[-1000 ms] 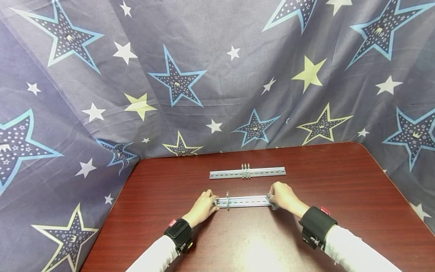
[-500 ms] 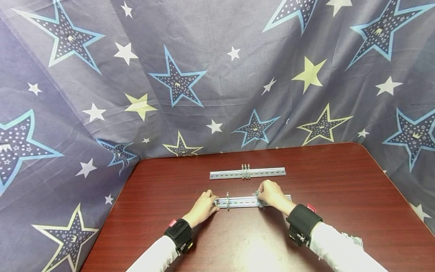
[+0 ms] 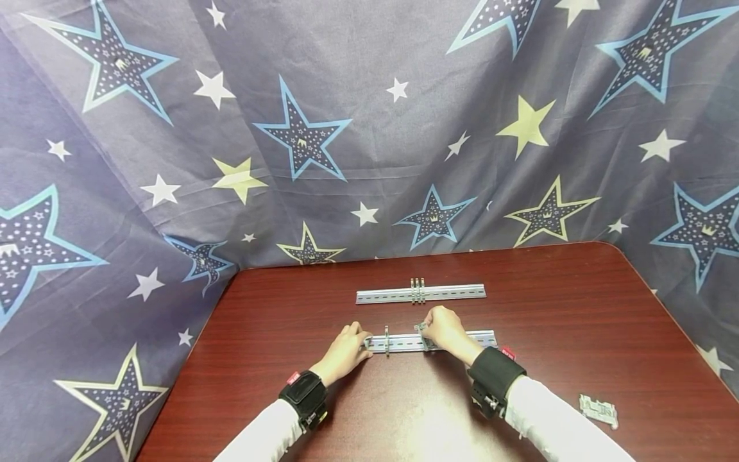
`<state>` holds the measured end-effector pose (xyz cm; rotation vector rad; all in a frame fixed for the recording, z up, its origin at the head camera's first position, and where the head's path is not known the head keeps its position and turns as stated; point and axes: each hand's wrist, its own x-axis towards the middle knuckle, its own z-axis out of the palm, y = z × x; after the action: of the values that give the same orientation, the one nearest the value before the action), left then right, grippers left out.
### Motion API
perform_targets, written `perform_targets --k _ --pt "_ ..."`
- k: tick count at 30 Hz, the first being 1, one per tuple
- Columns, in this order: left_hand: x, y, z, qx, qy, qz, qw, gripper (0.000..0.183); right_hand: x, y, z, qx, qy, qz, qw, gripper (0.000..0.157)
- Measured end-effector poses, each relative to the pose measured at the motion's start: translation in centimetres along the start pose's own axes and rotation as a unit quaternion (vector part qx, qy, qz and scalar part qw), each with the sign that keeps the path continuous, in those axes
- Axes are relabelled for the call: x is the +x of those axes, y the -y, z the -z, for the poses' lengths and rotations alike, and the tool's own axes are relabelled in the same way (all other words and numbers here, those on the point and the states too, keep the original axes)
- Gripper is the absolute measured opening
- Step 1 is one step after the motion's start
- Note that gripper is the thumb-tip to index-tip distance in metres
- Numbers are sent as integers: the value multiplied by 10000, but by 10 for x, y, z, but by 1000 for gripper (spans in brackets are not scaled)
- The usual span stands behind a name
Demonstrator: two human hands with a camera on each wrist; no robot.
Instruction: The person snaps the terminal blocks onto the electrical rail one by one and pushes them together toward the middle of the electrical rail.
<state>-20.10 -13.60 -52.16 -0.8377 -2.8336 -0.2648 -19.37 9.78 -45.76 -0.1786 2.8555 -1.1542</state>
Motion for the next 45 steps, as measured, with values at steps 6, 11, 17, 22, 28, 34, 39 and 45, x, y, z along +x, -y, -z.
perform_targets --k 6,11,17,22,28,34,39,45 --pt "1 0 1 -12 22 -1 10000 27 3 5 -9 -56 -114 25 9999 3" --pt "2 0 2 -9 21 4 10000 28 5 8 -16 -21 -191 -57 9998 3" --pt "3 0 2 95 39 0 9999 28 7 10 -26 20 -229 -147 9996 7" --pt "3 0 2 155 6 6 9999 29 8 12 -33 72 -252 -180 9995 9" --pt "2 0 2 94 25 18 10000 28 9 12 -39 17 -248 -187 9995 11" --pt "2 -1 2 59 24 13 10000 28 11 10 -44 -92 -257 -176 9995 13" --pt "1 -1 2 64 16 0 10000 28 13 9 -47 -140 -262 -212 9993 15" --pt "2 -1 1 52 54 30 10000 28 15 11 -49 -166 -305 -259 9991 19"
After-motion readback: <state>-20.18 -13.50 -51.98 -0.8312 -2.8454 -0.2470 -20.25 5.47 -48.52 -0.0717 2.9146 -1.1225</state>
